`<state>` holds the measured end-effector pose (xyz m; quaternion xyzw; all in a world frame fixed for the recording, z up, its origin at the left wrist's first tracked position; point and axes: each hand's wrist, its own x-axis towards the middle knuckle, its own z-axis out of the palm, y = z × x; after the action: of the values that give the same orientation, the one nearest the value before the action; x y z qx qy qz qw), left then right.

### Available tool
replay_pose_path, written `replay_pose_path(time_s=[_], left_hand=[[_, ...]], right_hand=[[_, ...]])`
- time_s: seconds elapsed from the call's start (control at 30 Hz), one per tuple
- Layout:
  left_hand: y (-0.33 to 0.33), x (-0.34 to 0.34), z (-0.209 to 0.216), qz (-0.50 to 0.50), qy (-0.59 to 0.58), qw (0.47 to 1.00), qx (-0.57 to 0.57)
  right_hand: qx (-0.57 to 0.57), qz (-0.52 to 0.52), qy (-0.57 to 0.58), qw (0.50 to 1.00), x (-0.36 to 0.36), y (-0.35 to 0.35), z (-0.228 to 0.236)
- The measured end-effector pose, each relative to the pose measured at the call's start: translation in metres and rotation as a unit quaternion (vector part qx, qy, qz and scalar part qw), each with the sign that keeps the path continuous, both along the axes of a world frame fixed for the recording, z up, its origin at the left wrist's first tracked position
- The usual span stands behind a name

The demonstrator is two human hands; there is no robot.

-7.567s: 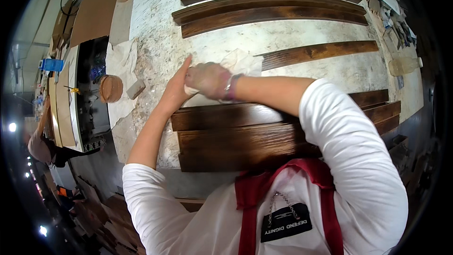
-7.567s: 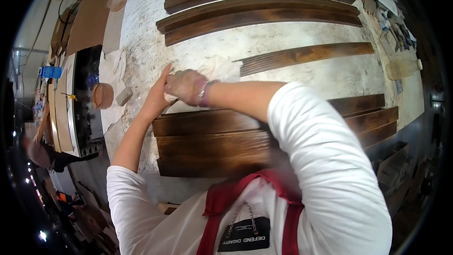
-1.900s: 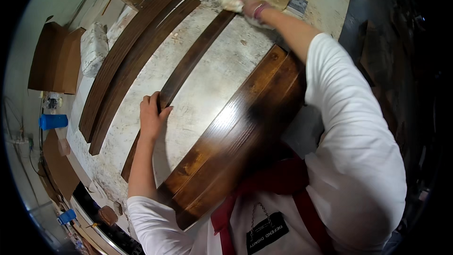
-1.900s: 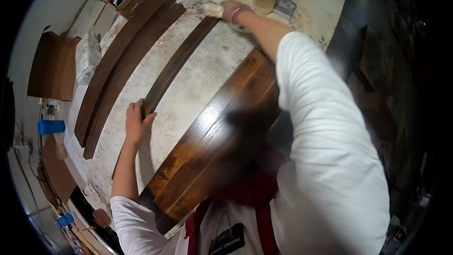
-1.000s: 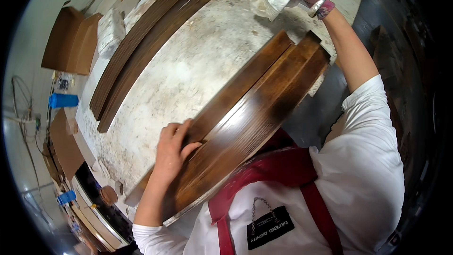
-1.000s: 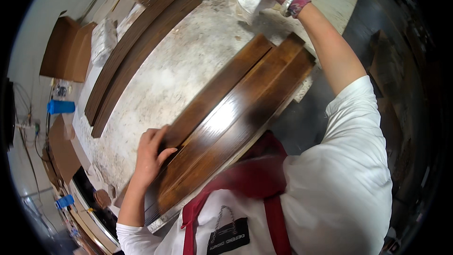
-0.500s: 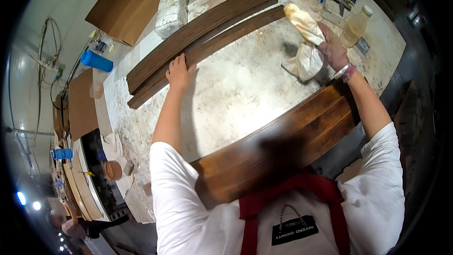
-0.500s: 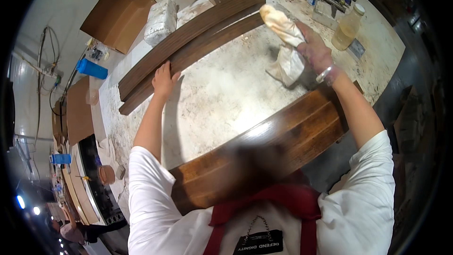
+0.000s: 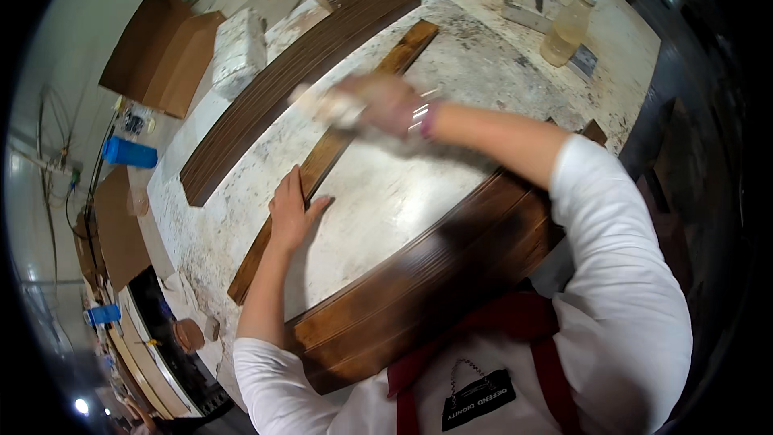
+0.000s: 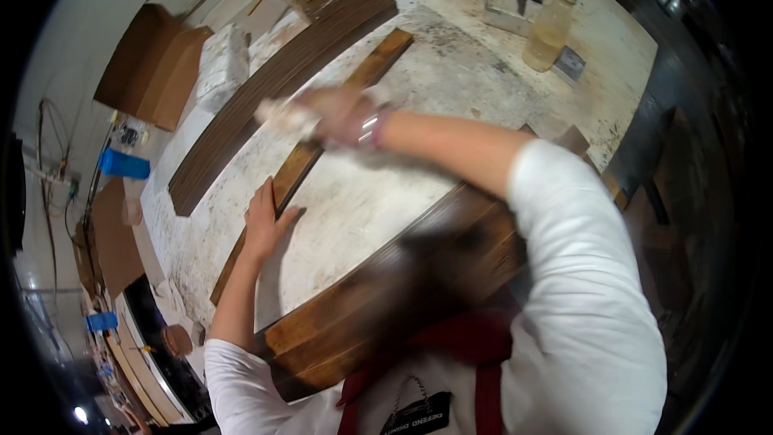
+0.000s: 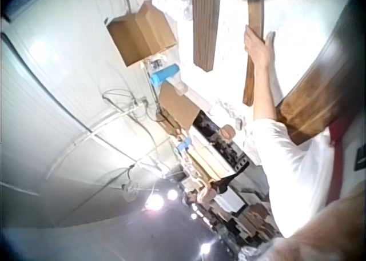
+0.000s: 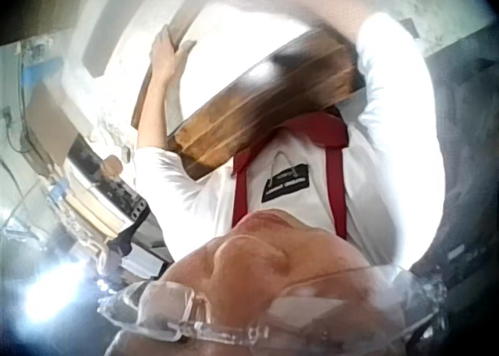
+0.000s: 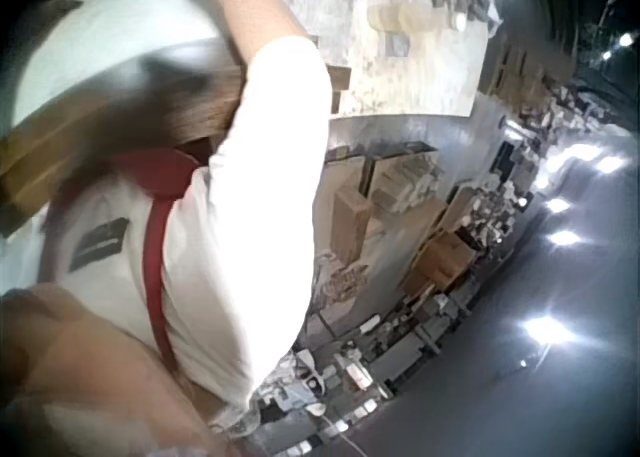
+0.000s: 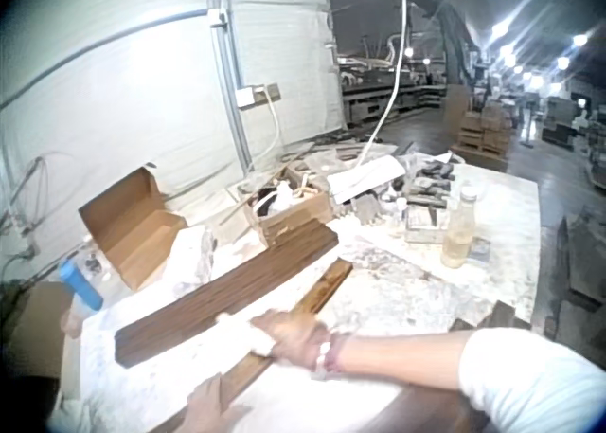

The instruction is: The person applies a clear finish to long wooden boards using a cloth, then stacks the finished boards together.

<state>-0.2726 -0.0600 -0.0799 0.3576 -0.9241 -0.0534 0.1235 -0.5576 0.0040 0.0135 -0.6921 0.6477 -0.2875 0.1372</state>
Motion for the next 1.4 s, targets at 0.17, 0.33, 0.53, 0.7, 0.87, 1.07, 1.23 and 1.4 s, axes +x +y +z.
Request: replay_pose_path(time_s=[0.17, 0.33, 0.53, 0.7, 0.87, 1.07, 1.23, 1.4], left_hand=[[0.008, -0.002, 0.002, 0.030, -0.021, 0.999, 0.009], [0.025, -0.004, 0.003, 0.008, -0.028, 0.999, 0.016], [0.025, -0.022, 0.002, 0.013, -0.033, 0.999, -0.016], [0.005, 0.025, 0.001, 0.041, -0.059, 0.996, 0.048], [-0.001, 0.184, 0.048, 0.180, -0.156, 0.957, 0.165], [0.019, 0.251, 0.039, 0.156, -0.069, 0.957, 0.234], [0.026, 0.251, 0.039, 0.156, 0.032, 0.973, 0.169], [0.024, 0.251, 0.046, 0.229, 0.042, 0.931, 0.280]], right_hand=[[-0.018, 0.034, 0.088, 0.995, 0.027, -0.054, -0.106], [0.219, -0.312, -0.097, 0.919, -0.192, -0.029, -0.054], [0.110, -0.100, -0.132, 0.980, -0.067, -0.023, -0.092], [0.078, 0.130, 0.064, 0.986, 0.090, -0.044, -0.075], [0.082, -0.121, -0.024, 0.989, -0.023, -0.025, -0.057], [-0.058, 0.057, 0.056, 0.995, 0.093, -0.025, -0.097], [-0.037, 0.287, 0.093, 0.953, 0.357, -0.039, -0.086], [-0.086, 0.322, 0.043, 0.942, 0.321, -0.045, -0.104]])
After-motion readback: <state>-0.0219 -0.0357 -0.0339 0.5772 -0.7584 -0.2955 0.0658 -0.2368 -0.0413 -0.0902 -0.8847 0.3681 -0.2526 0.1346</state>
